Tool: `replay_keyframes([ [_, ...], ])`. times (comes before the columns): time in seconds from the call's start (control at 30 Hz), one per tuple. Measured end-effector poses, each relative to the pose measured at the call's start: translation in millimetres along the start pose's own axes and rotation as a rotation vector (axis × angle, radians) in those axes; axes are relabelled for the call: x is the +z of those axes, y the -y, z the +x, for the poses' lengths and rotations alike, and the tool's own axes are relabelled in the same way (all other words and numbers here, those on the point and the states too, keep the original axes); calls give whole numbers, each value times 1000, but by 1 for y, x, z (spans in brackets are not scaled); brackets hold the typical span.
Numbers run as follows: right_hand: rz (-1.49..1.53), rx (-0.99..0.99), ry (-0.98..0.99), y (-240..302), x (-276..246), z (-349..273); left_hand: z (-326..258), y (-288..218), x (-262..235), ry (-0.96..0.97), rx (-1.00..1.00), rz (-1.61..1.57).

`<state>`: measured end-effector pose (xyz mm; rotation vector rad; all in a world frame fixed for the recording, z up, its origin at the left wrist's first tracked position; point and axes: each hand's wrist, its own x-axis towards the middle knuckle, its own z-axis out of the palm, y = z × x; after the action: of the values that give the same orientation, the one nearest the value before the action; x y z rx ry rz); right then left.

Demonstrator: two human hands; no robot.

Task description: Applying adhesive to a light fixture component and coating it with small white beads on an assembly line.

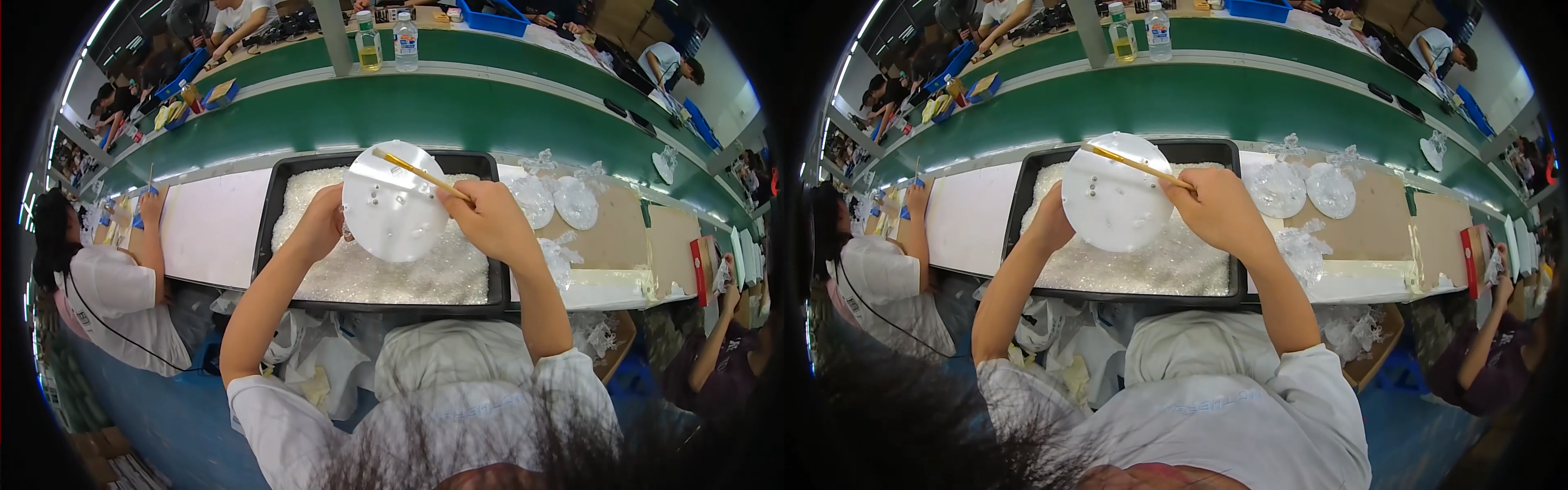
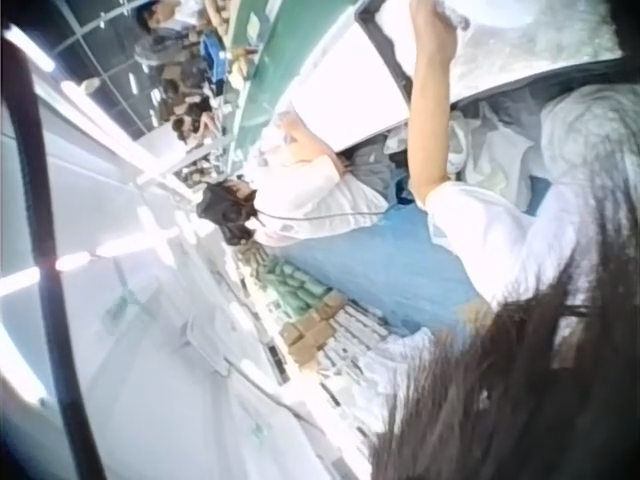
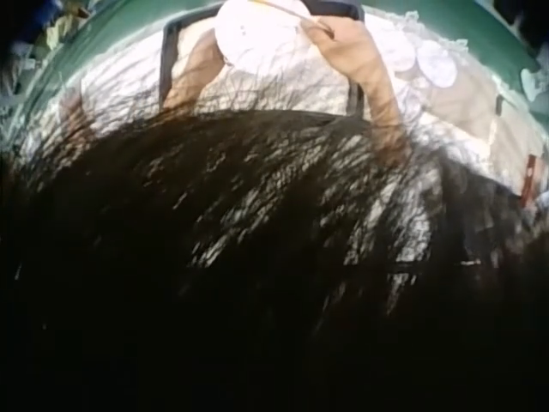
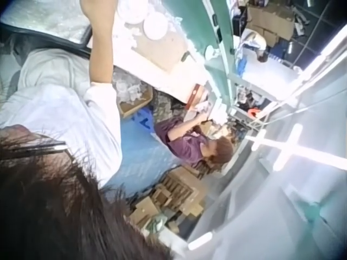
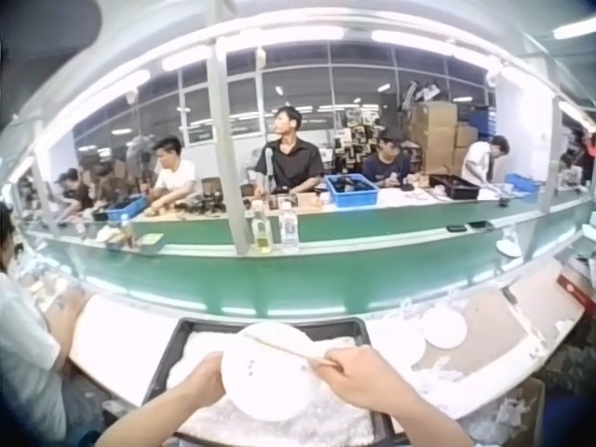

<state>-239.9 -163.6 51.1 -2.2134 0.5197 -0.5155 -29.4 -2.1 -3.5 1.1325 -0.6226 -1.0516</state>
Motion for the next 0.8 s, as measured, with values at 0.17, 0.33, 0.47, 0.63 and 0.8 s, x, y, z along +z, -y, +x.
replay_keyframes([
  [0.17, 22, -99, 20, -7, 2, 4, -2, -3, 4, -13, -30, -8],
  [0.33, 303, -7, -19, -18, 3, 9, -4, -5, 5, 107, -50, 66],
  [0.47, 457, 26, -3, -22, 1, 10, 3, 6, -9, 224, -88, 290],
  [0.63, 677, 105, 19, -8, -7, 7, 7, 6, -2, 213, 92, 536],
  [0.8, 543, 31, -39, -12, -12, 6, -5, -6, 3, 106, 449, 1011],
])
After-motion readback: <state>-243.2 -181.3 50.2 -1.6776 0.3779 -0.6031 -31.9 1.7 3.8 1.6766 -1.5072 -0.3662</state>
